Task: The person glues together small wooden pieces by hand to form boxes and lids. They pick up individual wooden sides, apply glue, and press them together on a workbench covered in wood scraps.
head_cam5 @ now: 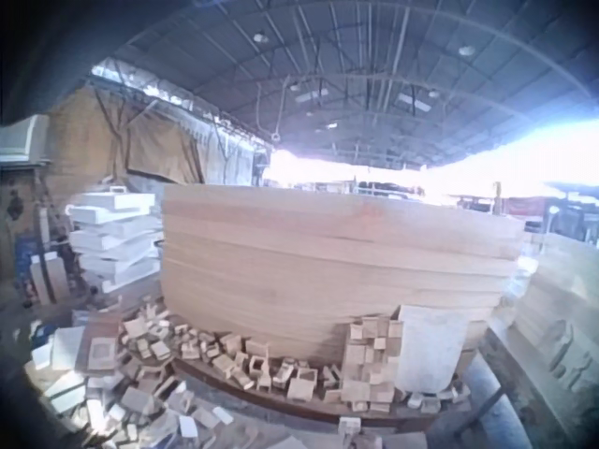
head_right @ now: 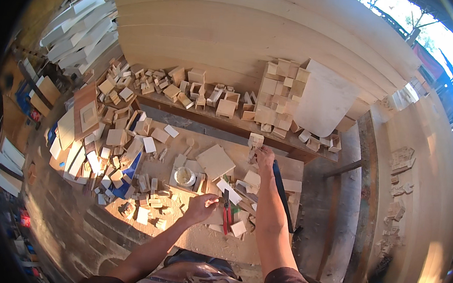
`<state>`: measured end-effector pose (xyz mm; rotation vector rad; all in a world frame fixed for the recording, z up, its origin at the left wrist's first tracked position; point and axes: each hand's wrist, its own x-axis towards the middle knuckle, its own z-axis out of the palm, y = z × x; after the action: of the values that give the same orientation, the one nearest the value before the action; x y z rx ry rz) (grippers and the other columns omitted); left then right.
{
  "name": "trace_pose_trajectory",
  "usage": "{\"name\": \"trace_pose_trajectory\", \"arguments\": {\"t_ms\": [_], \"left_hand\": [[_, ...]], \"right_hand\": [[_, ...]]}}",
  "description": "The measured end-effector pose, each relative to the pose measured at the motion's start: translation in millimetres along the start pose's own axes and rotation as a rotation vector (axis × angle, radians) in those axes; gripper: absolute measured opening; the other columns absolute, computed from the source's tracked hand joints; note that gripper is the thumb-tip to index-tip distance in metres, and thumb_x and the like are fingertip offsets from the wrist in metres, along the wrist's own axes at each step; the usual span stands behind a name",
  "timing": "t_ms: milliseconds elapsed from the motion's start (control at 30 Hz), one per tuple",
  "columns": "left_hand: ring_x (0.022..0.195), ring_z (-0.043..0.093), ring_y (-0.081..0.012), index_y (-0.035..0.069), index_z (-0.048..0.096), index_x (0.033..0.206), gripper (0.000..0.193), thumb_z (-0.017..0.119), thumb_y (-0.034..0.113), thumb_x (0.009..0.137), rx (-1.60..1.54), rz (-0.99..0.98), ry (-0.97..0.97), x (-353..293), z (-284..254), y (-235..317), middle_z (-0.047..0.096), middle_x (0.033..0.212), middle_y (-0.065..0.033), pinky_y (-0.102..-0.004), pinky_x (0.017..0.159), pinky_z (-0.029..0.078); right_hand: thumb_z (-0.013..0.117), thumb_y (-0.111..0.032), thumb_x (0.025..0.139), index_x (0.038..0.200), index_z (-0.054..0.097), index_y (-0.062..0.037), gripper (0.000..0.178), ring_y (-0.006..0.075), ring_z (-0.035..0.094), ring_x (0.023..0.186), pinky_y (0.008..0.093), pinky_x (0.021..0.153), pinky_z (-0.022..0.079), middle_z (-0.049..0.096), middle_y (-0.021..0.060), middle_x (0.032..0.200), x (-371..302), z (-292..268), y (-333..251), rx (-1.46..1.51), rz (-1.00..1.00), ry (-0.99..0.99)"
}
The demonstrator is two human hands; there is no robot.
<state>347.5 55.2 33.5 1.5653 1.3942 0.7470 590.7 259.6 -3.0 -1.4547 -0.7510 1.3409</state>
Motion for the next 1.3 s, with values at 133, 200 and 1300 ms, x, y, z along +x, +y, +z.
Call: {"name": "trace_pose_trajectory", "arguments": {"t_ms": [133, 200, 1300], "left_hand": [[0.106, 0.062, -0.0336, 0.0, 0.067, 0.106, 0.023, 0.06, 0.012, 0.087, 0.248, 0.163, 0.068, 44.1, 14.7, 12.1, 0.067, 0.108, -0.0153, -0.0422, 0.09, 0.051], [0.115, 0.057, -0.035, 0.001, 0.066, 0.104, 0.022, 0.058, 0.009, 0.086, 0.444, 0.195, 0.069, 86.4, 22.3, 13.6, 0.064, 0.113, -0.0152, -0.0456, 0.092, 0.049], [0.133, 0.045, -0.0288, 0.012, 0.073, 0.108, 0.038, 0.081, 0.02, 0.071, 0.896, 0.086, -0.235, 172.7, 23.5, -14.0, 0.061, 0.127, -0.0064, -0.0577, 0.108, 0.033]], "right_hand": [[0.066, -0.005, 0.084, 0.1, 0.066, -0.0063, 0.016, 0.0114, 0.06, 0.069, 0.0263, 0.058, 0.044, 0.065, 0.0006, 0.081, 22.0, 2.7, 17.7, 0.025, 0.049, -0.038], [0.065, -0.004, 0.084, 0.096, 0.066, -0.0063, 0.012, 0.0121, 0.059, 0.067, 0.0268, 0.056, 0.044, 0.065, 0.0009, 0.079, 28.7, 7.0, 27.4, -0.06, 0.024, 0.014], [0.065, -0.022, 0.077, 0.099, 0.07, -0.0025, 0.03, 0.0428, 0.066, 0.099, 0.0472, 0.086, 0.053, 0.069, 0.0261, 0.1, 17.4, 29.8, 60.9, -0.911, -0.108, 0.367]]}}
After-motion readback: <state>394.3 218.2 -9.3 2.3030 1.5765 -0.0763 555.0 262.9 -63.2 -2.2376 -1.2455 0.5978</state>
